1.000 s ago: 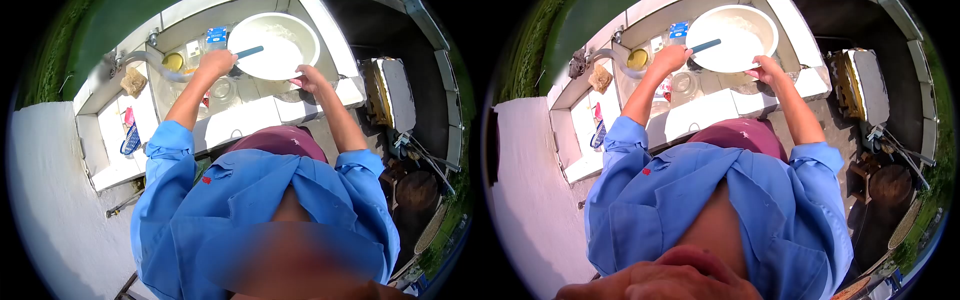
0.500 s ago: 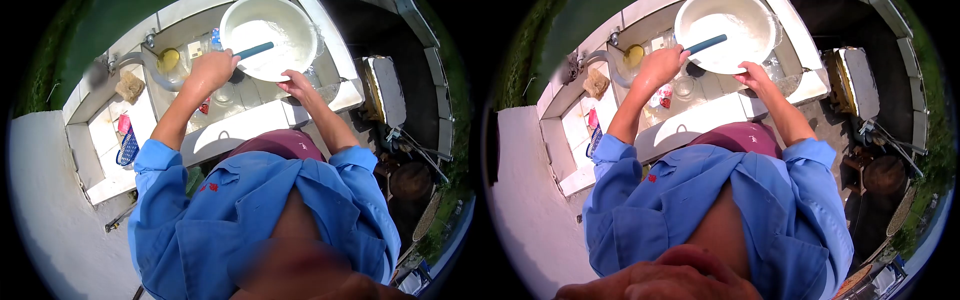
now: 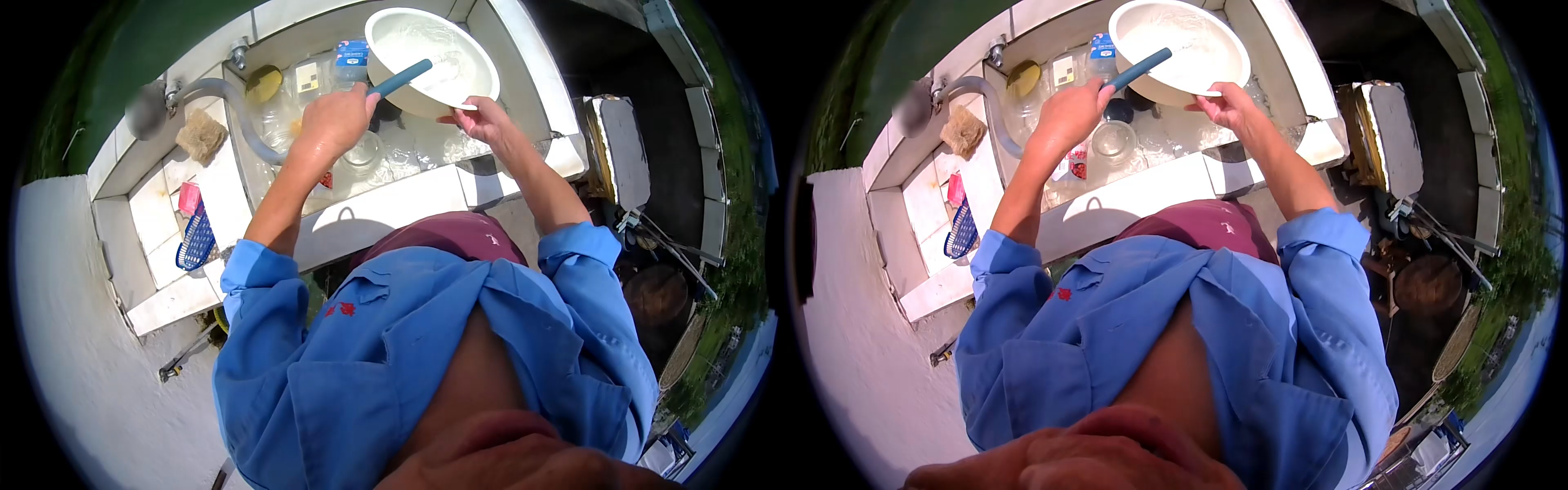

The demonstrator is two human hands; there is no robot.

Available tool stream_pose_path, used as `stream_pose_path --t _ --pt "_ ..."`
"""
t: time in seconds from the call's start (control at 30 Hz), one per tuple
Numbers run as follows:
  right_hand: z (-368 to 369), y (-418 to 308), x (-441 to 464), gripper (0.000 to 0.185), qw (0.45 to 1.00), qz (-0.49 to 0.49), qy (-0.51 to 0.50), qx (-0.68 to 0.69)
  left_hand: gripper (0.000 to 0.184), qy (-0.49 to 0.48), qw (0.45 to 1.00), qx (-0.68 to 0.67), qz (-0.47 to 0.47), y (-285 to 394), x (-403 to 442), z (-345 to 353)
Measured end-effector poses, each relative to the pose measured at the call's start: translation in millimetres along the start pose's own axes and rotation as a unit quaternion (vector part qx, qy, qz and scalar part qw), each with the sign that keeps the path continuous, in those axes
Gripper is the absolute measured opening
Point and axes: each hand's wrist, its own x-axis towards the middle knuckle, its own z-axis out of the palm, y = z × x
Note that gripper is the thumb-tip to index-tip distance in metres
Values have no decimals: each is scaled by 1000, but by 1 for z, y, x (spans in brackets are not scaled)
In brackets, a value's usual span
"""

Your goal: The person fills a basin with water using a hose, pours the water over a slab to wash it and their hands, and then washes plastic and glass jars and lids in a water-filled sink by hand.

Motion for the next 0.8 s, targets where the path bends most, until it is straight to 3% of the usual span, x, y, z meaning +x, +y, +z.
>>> stream_pose_path --t 0.07,0.17,0.3,0.37,0.4,0.43,0.47,0.5,0.57,0.6,0.67,0.8 --pt "-4 12 12 36 996 44 -53 64 33 12 1000 -4 -2 0 -1 -3" --pt "21 30 0 34 982 -126 -20 -142 33 19 1000 -3 7 0 -2 -6" --pt "22 7 -3 38 939 -228 26 -258 33 -2 1000 -25 3 -2 0 6" --pt "22 -7 -23 48 831 -377 75 -401 33 -9 1000 -21 -5 -2 1 11" --pt "15 -17 -23 48 830 -381 76 -401 32 -6 1000 -21 -5 -2 1 16" --pt "5 -28 -21 53 687 -472 161 -528 32 -5 1000 -22 -2 -2 2 20" --pt "-4 -36 -20 59 510 -538 238 -628 32 -16 1000 -18 -2 -1 3 23" --pt "-6 -40 -27 59 510 -537 241 -628 32 -29 999 -13 -3 0 3 26" --pt "-2 -46 -52 65 362 -599 248 -670 32 -27 999 -22 2 3 1 31" --pt "-1 -49 -62 65 363 -598 252 -668 32 -32 999 -26 3 4 1 31" --pt "1 -55 -83 65 223 -668 214 -677 31 -37 999 -27 10 6 1 35" --pt "5 -55 -104 59 276 -674 249 -639 31 -19 999 -39 15 5 1 38"
